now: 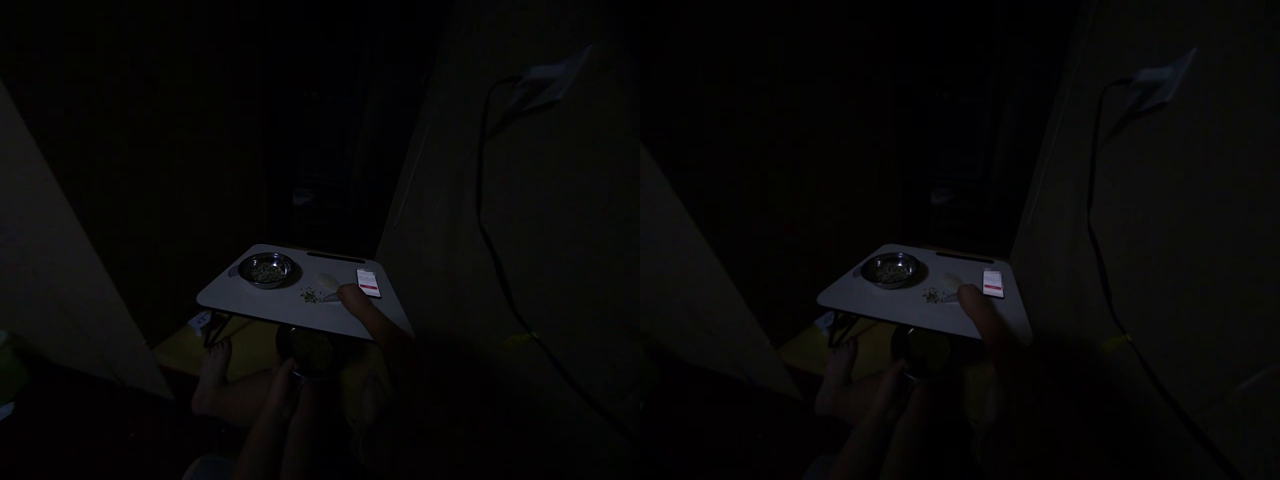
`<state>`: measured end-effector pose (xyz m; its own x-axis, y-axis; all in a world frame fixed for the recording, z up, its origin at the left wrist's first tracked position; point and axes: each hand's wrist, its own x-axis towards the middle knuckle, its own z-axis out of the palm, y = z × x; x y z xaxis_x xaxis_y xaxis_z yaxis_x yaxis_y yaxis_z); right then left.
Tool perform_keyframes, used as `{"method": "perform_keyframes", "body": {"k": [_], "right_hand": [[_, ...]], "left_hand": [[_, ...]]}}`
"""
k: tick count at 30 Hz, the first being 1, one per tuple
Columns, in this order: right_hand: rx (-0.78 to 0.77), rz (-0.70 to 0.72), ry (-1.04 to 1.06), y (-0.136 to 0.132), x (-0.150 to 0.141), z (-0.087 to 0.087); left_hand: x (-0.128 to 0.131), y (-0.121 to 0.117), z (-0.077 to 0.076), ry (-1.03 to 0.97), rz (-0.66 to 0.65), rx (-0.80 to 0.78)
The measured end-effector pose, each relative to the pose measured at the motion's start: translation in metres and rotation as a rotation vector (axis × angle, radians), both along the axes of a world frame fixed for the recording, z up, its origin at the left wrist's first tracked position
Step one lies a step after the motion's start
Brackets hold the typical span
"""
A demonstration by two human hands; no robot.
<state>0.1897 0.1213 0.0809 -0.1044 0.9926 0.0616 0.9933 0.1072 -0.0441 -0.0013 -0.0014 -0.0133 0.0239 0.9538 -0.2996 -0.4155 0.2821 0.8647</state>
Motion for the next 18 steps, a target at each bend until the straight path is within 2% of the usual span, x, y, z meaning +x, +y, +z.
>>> {"method": "perform_keyframes", "body": {"k": [3, 8, 14, 18], "right_hand": [[0.003, -0.009, 0.007, -0.0012, -0.0008, -0.0001], [-0.013, -0.010, -0.038, 0.0003, -0.0016, -0.0021], [-0.008, -0.011, -0.038, 0.0048, -0.0003, -0.0076], [-0.006, 0.005, -0.046, 0.0035, -0.0017, -0.0074]], "left_hand": [[0.0017, -0.0009, 0.0043, -0.032, -0.049, -0.049], [0.0021, -0.0017, 0.0084, -0.030, -0.055, -0.065], [0.0007, -0.0015, 0.0054, -0.061, -0.045, -0.020], [0.0013, 0.0002, 0.0023, -0.048, -0.031, -0.046]]}}
